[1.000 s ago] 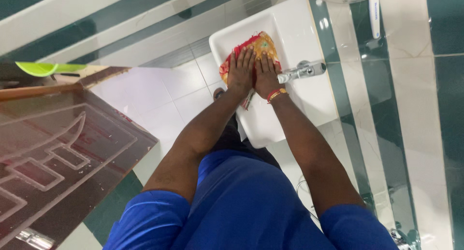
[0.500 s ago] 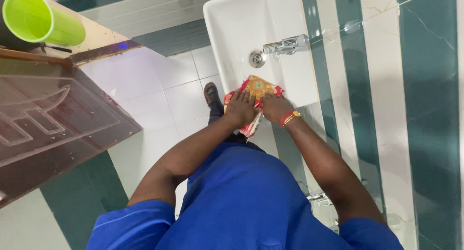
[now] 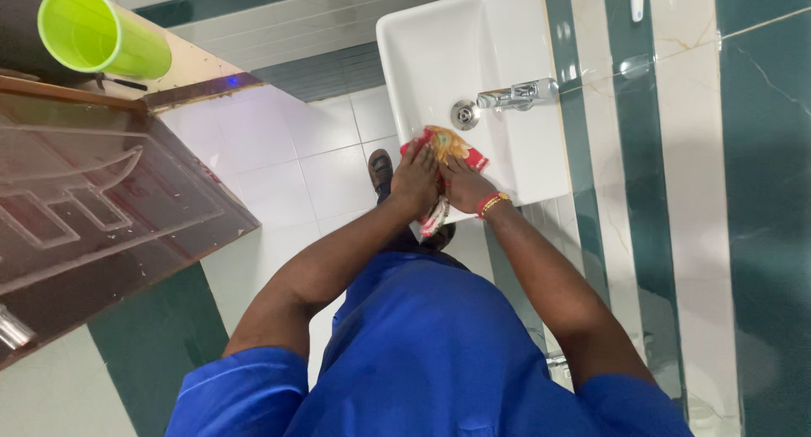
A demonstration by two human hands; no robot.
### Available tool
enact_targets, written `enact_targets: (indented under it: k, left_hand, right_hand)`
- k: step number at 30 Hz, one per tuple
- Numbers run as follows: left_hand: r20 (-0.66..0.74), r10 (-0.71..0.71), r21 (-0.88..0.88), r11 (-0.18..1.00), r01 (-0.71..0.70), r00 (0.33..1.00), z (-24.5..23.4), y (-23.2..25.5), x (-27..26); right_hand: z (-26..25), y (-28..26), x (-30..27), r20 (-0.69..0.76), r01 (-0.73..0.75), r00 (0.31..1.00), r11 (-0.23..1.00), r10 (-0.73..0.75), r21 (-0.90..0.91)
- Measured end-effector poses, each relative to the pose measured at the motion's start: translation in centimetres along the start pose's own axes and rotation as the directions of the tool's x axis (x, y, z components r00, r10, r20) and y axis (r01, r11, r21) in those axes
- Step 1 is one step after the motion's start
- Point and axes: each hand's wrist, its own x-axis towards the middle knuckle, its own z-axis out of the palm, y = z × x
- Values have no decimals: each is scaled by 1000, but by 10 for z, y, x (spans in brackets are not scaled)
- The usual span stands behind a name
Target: The person wipes a small white sink and the adjacent faucet by hand using a red patterned cloth.
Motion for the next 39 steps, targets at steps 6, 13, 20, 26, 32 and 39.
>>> enact_targets:
  k: [6, 13, 20, 26, 32, 39]
  left_hand:
    - [-16, -72, 104, 992, 73, 997, -11, -54, 80]
    - [-29, -169, -35, 985, 168, 985, -28, -103, 148]
    - [-66, -122, -16, 993, 121, 990, 6, -83, 150]
    - [34, -14, -85, 996, 17, 999, 9, -18, 77]
    - [85, 76, -426, 904, -33, 993, 7, 35, 14]
    - [-78, 94, -298, 948, -113, 993, 18, 51, -32]
  right_hand:
    - [-42, -5, 68, -82, -204, 975, 979, 206, 28]
    - [-99, 9, 127, -218, -333, 920, 943, 325, 2]
    - [-80, 7, 110, -158, -292, 947, 954, 279, -71]
    - [-43, -7, 33, -48, -202, 979, 959, 197, -196]
    - [-52, -21, -66, 129, -136, 979, 980, 155, -143]
    - [-36, -26, -88, 72, -32, 997, 996, 38, -80]
